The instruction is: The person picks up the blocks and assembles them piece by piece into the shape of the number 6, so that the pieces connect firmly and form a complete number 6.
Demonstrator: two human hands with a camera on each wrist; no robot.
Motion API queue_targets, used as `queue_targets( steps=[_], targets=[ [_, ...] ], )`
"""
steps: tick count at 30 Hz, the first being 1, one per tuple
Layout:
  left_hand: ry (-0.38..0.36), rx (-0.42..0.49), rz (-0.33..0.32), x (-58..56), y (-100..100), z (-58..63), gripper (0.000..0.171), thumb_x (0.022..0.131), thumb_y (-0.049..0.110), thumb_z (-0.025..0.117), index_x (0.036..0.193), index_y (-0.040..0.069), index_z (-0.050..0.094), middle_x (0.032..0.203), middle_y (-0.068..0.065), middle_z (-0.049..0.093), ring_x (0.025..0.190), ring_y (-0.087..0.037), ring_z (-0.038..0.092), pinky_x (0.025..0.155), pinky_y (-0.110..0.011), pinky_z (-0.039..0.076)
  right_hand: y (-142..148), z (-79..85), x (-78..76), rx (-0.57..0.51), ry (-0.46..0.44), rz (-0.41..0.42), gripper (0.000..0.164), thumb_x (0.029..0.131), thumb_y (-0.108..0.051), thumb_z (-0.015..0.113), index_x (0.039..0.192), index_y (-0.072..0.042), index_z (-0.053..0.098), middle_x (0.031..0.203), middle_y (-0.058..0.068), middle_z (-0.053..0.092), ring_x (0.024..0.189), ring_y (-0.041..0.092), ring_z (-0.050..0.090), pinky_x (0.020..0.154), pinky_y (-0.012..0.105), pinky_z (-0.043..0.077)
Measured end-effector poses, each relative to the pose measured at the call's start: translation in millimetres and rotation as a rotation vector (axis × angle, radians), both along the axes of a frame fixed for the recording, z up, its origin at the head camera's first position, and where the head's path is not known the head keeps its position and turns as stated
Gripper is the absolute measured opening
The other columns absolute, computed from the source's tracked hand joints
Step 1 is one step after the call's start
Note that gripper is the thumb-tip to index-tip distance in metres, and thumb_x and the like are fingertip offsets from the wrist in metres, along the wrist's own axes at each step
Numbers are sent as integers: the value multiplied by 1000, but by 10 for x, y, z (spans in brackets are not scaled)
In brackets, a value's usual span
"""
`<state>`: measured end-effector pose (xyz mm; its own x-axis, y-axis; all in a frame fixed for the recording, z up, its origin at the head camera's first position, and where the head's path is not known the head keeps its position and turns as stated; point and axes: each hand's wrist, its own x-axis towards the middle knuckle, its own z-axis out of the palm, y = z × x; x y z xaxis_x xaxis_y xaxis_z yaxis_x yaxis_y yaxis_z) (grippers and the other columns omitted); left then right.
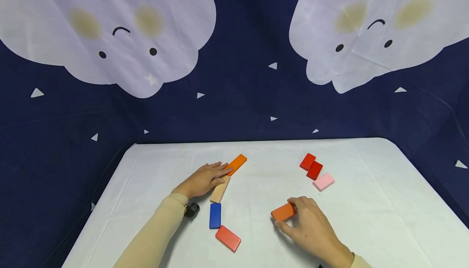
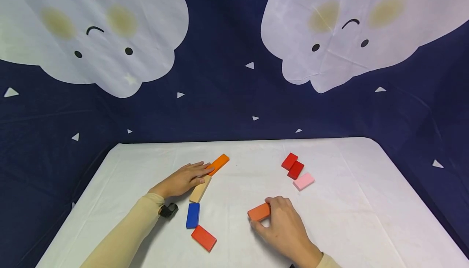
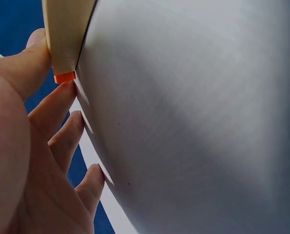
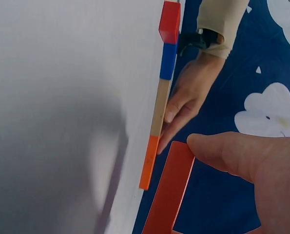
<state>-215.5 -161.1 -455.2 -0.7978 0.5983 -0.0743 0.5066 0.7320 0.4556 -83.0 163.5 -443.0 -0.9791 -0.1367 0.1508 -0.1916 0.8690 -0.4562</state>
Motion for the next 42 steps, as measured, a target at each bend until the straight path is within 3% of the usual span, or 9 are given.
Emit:
queue_targets(
  steps=[20,28,37,42],
  targets=[
    [-3,-5,-11,-9,12,3,50,106,34,50,154,21,44,160,-5,38,150,-29,28,122,-55,16,-240,-30,106,38,-87,30,59,71,-43,88,109,-3,69,101,-2,64,95,13,54,86,37,53],
    [15,4,-30,-19,-1,-8,50,106,33,50,154,18,44,159,-7,38,149,-31,29,120,-57,18,-320,-57,156,72,-11,124,55,70,-40,88,106,-3,68,98,-3,62,91,11,52,83,36,53],
    [-1,14,-36,-22,-1,-6,51,107,34,49,155,19,43,160,-7,37,150,-31,28,121,-58,16,-403,-61,157,62,-97,219,59,73,-46,85,108,-2,67,99,-1,61,92,13,52,84,40,54],
    [-3,13,-31,-16,-2,-10,50,107,35,48,154,19,43,159,-7,38,150,-31,28,121,-58,17,-446,-76,178,66,-91,265,58,74,-48,84,105,-1,68,95,-1,61,89,14,51,80,38,53]
  ],
)
